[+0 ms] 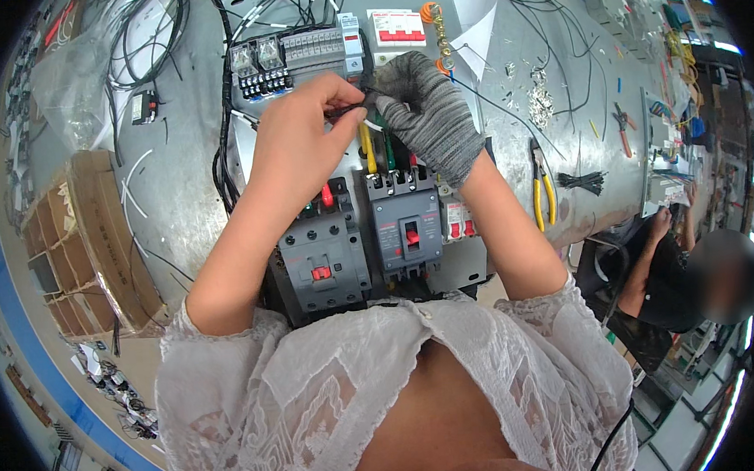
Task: The person connects colored wires to terminals on an electrical control panel using a screwdriver and pliers. They strip wire ends, insert them into terminal blocks, and tighten connections while working at a bench with various tools and components.
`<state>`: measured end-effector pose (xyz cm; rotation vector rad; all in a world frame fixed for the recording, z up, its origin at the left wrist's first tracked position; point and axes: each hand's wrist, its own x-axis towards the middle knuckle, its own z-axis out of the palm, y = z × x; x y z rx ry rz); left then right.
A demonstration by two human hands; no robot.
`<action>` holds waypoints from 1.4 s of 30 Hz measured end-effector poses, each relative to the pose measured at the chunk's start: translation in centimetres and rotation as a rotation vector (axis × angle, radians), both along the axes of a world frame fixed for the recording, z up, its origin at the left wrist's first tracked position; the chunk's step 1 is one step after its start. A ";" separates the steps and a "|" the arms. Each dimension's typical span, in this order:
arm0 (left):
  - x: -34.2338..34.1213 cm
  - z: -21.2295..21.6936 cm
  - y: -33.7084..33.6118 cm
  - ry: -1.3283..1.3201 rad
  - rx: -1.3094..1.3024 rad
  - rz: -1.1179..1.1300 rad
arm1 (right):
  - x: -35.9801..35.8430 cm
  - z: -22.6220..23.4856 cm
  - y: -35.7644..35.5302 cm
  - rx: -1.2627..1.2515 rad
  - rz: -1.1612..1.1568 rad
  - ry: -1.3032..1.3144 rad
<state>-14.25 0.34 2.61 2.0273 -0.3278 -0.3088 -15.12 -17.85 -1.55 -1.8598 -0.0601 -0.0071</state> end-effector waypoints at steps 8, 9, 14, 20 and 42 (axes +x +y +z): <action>0.2 0.0 0.0 0.019 -0.029 -0.139 | 0.4 1.3 -0.3 0.269 0.010 0.297; 0.1 -0.1 0.0 0.000 -0.043 -0.156 | 0.5 1.3 -0.5 0.304 0.007 0.332; -0.3 0.0 -0.2 0.099 -0.097 -0.141 | 0.8 1.3 -0.8 0.272 0.026 0.373; 1.0 -1.4 -0.8 0.252 -0.166 -0.078 | 1.1 0.6 -0.5 0.240 0.056 0.310; 2.9 -0.5 0.1 0.738 -0.300 -0.095 | 1.0 1.7 -0.6 0.267 0.147 0.332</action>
